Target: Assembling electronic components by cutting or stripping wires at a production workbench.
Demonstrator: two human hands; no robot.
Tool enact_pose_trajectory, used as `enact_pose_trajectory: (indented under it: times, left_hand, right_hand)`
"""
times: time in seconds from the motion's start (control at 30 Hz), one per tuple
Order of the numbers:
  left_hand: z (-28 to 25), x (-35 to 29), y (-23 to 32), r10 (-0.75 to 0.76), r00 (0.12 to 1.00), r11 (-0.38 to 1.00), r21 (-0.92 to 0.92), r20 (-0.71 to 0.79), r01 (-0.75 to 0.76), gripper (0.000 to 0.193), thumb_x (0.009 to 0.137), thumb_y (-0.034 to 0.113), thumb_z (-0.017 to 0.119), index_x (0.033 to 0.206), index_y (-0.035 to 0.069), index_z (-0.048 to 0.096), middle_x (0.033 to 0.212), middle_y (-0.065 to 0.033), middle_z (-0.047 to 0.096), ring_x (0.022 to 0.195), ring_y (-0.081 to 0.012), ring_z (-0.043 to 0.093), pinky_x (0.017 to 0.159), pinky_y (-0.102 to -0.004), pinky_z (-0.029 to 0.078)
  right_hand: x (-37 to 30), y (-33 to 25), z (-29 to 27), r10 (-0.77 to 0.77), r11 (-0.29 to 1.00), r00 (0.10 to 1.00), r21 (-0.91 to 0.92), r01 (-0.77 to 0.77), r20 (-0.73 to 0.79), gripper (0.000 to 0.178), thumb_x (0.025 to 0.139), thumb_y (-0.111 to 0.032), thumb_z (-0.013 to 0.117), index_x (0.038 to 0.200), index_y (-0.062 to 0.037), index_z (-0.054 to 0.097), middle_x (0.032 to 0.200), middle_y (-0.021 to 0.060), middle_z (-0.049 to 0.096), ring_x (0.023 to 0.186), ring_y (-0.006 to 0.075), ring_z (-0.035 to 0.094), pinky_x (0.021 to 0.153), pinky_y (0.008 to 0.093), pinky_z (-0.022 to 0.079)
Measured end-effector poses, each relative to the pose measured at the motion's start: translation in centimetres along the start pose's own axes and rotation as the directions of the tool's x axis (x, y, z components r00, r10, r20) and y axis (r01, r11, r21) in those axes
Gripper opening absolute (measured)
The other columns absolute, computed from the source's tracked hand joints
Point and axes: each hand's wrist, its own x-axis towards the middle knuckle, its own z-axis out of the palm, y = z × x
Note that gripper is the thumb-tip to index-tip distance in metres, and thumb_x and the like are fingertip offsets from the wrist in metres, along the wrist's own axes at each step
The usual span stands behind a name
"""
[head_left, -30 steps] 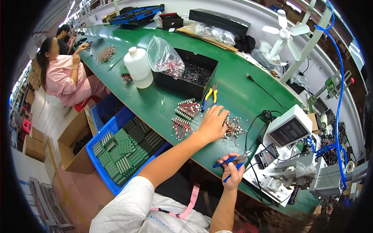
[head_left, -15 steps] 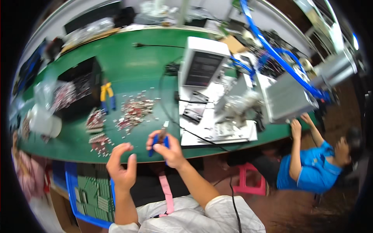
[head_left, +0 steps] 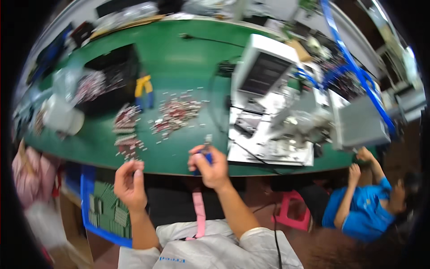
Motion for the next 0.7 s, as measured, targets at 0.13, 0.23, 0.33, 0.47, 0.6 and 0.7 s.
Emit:
enact_pose_trajectory:
  times: [0.13,0.23,0.33,0.47,0.6,0.7]
  left_hand:
    - [-3.2,0.6,-0.6,0.013,0.995,0.987,0.163,-0.1,0.003,0.028,0.083,-0.007,0.055,0.11,-0.002,0.058,0.092,-0.0112,0.063,0.083,-0.0188,0.06,0.081,-0.029,0.049]
    - [-4.0,0.4,-0.8,0.005,0.993,0.977,0.212,-0.117,0.02,0.027,0.083,-0.007,0.055,0.11,-0.001,0.058,0.092,-0.0103,0.063,0.083,-0.0178,0.06,0.08,-0.0277,0.049]
    - [-4.5,0.4,-1.4,-0.016,0.993,0.96,0.277,-0.114,0.047,0.025,0.085,-0.005,0.056,0.109,0.0,0.059,0.093,-0.0085,0.062,0.084,-0.0157,0.059,0.079,-0.0248,0.048]
    - [-3.8,0.3,-2.1,0.009,0.999,0.964,0.266,-0.045,0.003,0.025,0.085,-0.005,0.057,0.109,0.0,0.059,0.094,-0.0082,0.062,0.084,-0.0148,0.058,0.078,-0.0239,0.048]
    - [-3.0,1.0,-1.9,0.027,0.998,0.967,0.255,-0.049,-0.014,0.025,0.084,-0.005,0.057,0.109,0.0,0.059,0.094,-0.0081,0.062,0.084,-0.0143,0.057,0.077,-0.0235,0.047]
    - [-2.9,1.2,-1.8,0.03,0.997,0.969,0.247,-0.072,-0.012,0.026,0.084,-0.005,0.057,0.109,0.0,0.059,0.095,-0.0082,0.062,0.084,-0.0142,0.057,0.077,-0.0235,0.047]
  right_hand:
    - [0.4,0.0,0.2,-0.02,0.996,0.996,0.085,0.013,0.082,0.015,0.087,-0.002,0.052,0.102,0.0002,0.056,0.076,0.0094,0.06,0.063,0.0166,0.055,0.062,0.0254,0.047]
    - [0.5,0.0,0.6,-0.045,0.99,0.994,0.139,0.031,0.101,0.017,0.086,-0.003,0.053,0.103,0.0001,0.057,0.077,0.0093,0.06,0.065,0.0168,0.056,0.064,0.0261,0.047]
    - [0.7,-0.2,1.0,-0.102,0.971,0.993,0.22,0.087,0.054,0.02,0.086,-0.002,0.05,0.104,0.0021,0.056,0.075,0.0113,0.06,0.065,0.0199,0.055,0.066,0.0297,0.048]
    - [0.8,-0.4,1.3,-0.103,0.962,0.994,0.259,0.089,0.042,0.021,0.085,-0.002,0.051,0.105,0.0022,0.056,0.076,0.0111,0.06,0.065,0.0192,0.055,0.065,0.0289,0.048]
    - [0.2,-0.4,0.5,-0.04,0.993,0.995,0.116,0.028,0.097,0.021,0.085,-0.002,0.052,0.106,0.0023,0.056,0.077,0.0108,0.06,0.065,0.0184,0.055,0.065,0.028,0.048]
    - [0.1,-0.3,0.0,0.036,0.998,0.99,-0.048,-0.03,0.136,0.022,0.084,-0.001,0.053,0.106,0.0024,0.056,0.077,0.0106,0.06,0.066,0.0178,0.055,0.065,0.0274,0.048]
